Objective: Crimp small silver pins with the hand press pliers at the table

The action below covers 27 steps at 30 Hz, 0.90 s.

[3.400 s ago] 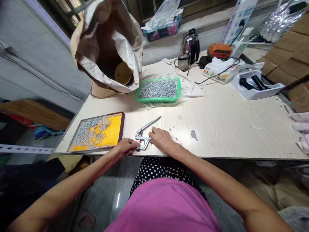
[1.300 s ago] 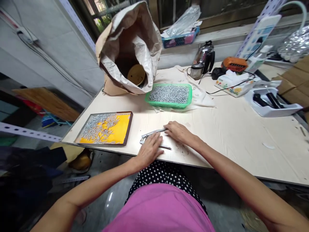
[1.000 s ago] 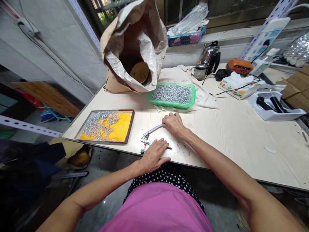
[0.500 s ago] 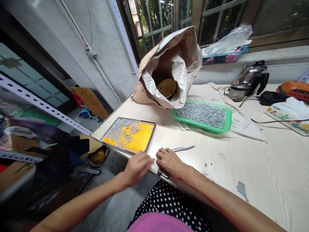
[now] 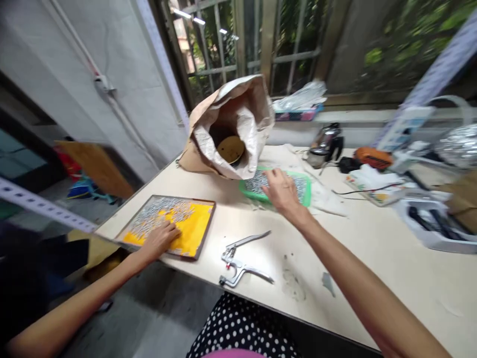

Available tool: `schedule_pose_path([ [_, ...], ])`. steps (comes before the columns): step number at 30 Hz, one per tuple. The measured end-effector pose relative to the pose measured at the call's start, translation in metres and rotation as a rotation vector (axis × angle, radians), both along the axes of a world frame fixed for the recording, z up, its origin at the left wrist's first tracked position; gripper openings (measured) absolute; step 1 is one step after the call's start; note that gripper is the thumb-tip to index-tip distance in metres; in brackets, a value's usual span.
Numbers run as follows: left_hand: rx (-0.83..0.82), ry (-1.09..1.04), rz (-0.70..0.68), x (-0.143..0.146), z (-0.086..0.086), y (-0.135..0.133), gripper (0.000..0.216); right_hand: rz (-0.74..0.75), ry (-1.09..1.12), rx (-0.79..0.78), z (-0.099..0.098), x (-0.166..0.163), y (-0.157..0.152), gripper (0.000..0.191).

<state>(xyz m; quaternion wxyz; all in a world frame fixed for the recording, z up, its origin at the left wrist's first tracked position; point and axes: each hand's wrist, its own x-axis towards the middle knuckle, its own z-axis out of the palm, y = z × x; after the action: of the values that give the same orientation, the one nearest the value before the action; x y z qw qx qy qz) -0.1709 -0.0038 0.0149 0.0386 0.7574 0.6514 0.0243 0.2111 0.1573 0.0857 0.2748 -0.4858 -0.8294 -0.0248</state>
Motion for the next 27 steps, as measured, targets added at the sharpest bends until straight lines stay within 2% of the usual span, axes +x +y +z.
schedule_pose_path([
  [2,0.050,-0.057,0.010,-0.004,-0.004,0.003,0.024,-0.022,-0.024,-0.042,-0.004,0.004,-0.013,0.028],
  [4,0.104,-0.170,0.025,0.000,-0.004,0.006,0.025,0.086,-0.025,-0.153,-0.019,0.002,-0.042,0.021],
  [6,0.105,-0.344,0.075,0.018,0.002,0.003,0.023,0.205,-0.062,-0.339,-0.039,-0.002,-0.079,0.014],
  [9,-0.087,-0.601,0.226,0.067,0.018,-0.008,0.027,0.301,-0.165,-0.556,-0.065,-0.008,-0.132,0.013],
  [11,-0.280,-0.785,0.267,0.102,0.025,-0.014,0.030,0.263,-0.244,-0.632,-0.074,-0.009,-0.154,0.015],
  [13,-0.396,-0.922,0.316,0.129,0.023,-0.016,0.029,0.186,-0.314,-0.657,-0.080,-0.009,-0.163,0.017],
  [16,-0.475,-0.983,0.405,0.149,0.009,-0.017,0.026,0.132,-0.370,-0.635,-0.088,-0.010,-0.164,0.022],
  [20,-0.525,-0.948,0.416,0.155,-0.007,-0.018,0.023,0.131,-0.380,-0.572,-0.095,-0.010,-0.165,0.018],
  [27,-0.580,-0.928,0.379,0.159,-0.017,-0.017,0.028,0.121,-0.372,-0.527,-0.101,-0.009,-0.167,0.018],
])
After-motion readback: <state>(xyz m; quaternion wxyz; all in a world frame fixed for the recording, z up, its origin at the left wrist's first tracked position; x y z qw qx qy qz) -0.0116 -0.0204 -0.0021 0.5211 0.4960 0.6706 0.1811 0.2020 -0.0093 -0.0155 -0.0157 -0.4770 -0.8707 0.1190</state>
